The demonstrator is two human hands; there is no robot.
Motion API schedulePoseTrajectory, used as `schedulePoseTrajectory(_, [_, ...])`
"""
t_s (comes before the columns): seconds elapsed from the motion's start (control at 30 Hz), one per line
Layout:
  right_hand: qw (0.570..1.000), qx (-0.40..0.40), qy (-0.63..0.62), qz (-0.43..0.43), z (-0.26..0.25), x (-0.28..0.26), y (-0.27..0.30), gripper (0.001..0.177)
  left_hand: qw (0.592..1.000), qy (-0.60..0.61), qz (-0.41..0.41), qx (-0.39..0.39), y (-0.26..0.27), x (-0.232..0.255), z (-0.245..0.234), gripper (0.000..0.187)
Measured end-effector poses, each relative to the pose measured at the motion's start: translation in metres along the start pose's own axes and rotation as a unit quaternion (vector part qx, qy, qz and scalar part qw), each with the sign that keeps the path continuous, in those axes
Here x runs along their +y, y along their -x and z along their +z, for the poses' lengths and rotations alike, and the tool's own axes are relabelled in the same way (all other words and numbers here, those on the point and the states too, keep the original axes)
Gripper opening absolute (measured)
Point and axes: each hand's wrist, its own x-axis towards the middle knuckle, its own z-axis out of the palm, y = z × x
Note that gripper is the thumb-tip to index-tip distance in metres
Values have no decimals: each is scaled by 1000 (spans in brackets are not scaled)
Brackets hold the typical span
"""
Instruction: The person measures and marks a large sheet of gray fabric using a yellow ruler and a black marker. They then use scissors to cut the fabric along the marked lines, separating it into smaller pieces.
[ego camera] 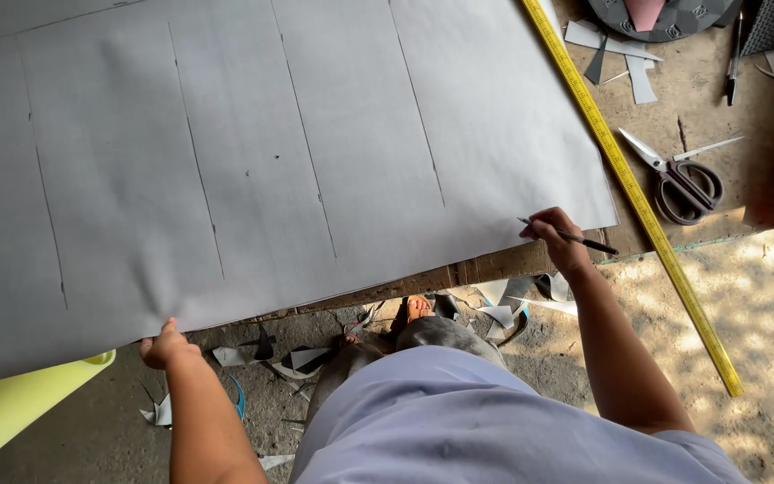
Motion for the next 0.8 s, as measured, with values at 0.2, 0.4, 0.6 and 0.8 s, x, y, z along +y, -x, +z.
schedulePoseTrajectory(0.2, [987,-6,160,-1,-7,27,-17,16,991,-23,130,-5,8,-8,3,82])
schedulePoseTrajectory(0.4, [987,-56,151,12,-3,33,-16,18,990,-26,142,-8,11,-9,9,84])
schedulePoseTrajectory(0.6, [991,-14,135,-1,-15,27,-17,15,987,-56,149,-5,16,-9,7,84])
schedulePoseTrajectory(0.8, [992,-43,118,-11,-11,19,-12,17,983,-67,172,-5,19,-6,10,81])
